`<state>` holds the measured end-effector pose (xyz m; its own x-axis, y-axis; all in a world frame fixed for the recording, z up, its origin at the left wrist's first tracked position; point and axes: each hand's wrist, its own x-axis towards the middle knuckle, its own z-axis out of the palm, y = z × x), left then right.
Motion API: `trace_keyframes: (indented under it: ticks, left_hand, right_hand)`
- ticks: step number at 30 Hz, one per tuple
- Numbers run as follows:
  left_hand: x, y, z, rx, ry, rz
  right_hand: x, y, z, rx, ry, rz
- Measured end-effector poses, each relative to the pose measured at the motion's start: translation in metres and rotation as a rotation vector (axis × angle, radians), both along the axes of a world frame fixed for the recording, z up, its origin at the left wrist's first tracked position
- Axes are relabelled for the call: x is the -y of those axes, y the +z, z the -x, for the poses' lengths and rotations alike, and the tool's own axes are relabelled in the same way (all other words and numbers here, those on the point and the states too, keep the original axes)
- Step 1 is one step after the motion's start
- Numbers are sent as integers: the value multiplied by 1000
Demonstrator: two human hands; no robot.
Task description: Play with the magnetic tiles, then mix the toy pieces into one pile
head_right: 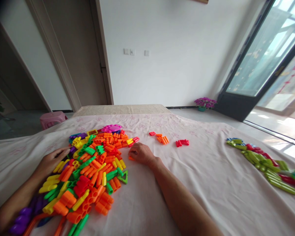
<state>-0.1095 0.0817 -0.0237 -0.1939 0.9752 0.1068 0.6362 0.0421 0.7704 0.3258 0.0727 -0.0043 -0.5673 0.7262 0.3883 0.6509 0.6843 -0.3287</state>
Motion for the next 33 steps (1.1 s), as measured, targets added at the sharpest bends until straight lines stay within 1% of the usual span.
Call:
trace_keyframes:
  ticks: [5,10,15,20,26,33]
  left_hand:
    - [1,3,-3,6,0,14]
    - [1,2,-4,-7,12,9]
    - [0,0,-1,-9,5,-5]
    - [0,-1,0,29,-6,25]
    - [0,1,-1,25,10,45]
    - [1,0,-1,-5,14,27]
  right_hand:
    - [-4,-7,-2,-31,5,-17]
    - [-8,-10,-3,-39,8,14]
    - [-9,-11,-3,-74,3,42]
    - [-10,-12,-2,-92,-2,56]
    - [-8,-10,-1,-87,-13,68]
    - [-9,-12,-2,-90,-31,79]
